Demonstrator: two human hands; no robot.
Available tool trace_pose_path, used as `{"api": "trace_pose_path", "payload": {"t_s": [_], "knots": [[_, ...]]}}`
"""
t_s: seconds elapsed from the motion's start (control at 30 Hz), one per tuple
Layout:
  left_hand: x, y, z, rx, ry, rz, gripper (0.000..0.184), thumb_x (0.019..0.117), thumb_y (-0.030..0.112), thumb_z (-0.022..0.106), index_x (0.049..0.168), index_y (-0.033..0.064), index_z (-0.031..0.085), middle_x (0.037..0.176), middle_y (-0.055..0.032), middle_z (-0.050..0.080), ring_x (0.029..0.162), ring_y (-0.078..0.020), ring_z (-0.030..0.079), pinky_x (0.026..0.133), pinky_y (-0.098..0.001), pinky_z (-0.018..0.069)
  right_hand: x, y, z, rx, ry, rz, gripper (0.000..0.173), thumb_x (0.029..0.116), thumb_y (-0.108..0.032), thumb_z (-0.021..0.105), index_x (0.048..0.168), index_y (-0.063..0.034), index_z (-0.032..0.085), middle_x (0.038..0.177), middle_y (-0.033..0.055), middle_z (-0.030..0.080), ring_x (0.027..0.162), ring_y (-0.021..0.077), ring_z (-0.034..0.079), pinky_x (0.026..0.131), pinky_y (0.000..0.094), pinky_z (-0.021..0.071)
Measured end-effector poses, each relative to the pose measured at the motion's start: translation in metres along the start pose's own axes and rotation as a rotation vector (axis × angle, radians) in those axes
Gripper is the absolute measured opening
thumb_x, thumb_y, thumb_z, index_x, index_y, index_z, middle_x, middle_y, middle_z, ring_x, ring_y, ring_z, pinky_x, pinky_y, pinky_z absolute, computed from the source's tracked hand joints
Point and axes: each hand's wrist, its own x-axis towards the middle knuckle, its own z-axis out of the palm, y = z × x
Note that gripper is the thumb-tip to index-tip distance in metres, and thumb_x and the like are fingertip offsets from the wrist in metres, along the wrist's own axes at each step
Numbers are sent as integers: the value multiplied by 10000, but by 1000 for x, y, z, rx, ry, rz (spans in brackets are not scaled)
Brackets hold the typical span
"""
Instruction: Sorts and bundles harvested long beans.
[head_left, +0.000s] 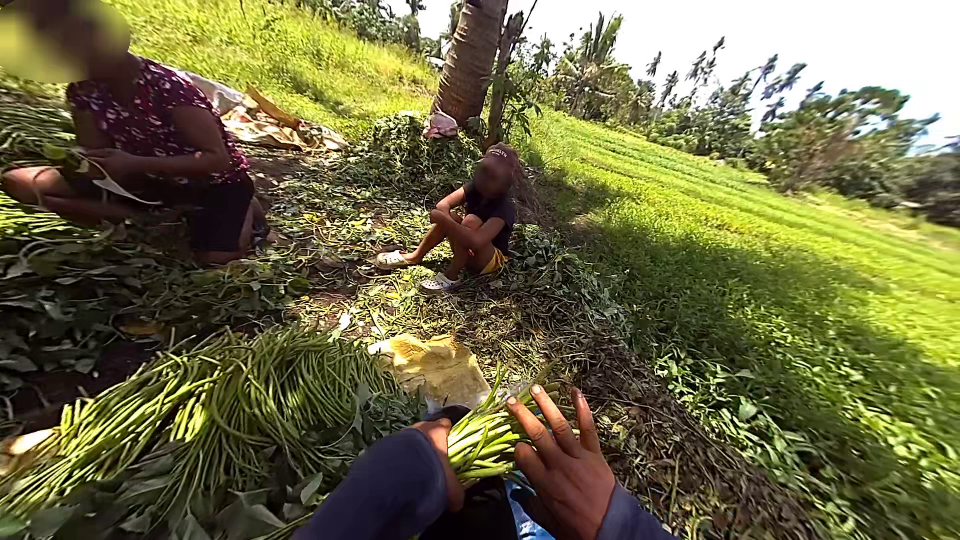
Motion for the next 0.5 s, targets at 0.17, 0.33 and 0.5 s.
{"api": "trace_pose_path", "payload": {"t_s": [0.17, 0.33, 0.5], "knots": [[-5, 4, -4, 18, -6, -9, 928, 695, 329, 901, 1469, 73, 458, 1348, -220, 609, 1267, -372, 594, 1010, -594, 494, 15, 11, -8, 58, -35, -37, 82, 913, -153, 619, 912, -196, 689, 1261, 4, 720, 1205, 253, 678, 1005, 609, 509], [-3, 7, 9, 38, 60, -29, 970, 639, 365, 908, 1458, 110, 457, 1302, -203, 639, 1211, -381, 628, 956, -604, 523, 44, 32, -16, 83, -135, -110, 158, 859, -56, 716, 960, -176, 723, 1173, 34, 746, 1036, 269, 744, 885, 564, 596], [-6, 8, 10, 57, 58, -35, 986, 646, 361, 906, 1474, 96, 439, 1326, -208, 626, 1230, -377, 619, 967, -597, 520, 44, 43, 17, 114, 69, -129, 203, 960, -112, 604, 1066, -234, 727, 1518, 10, 556, 1415, 311, 505, 1110, 637, 418]]}}
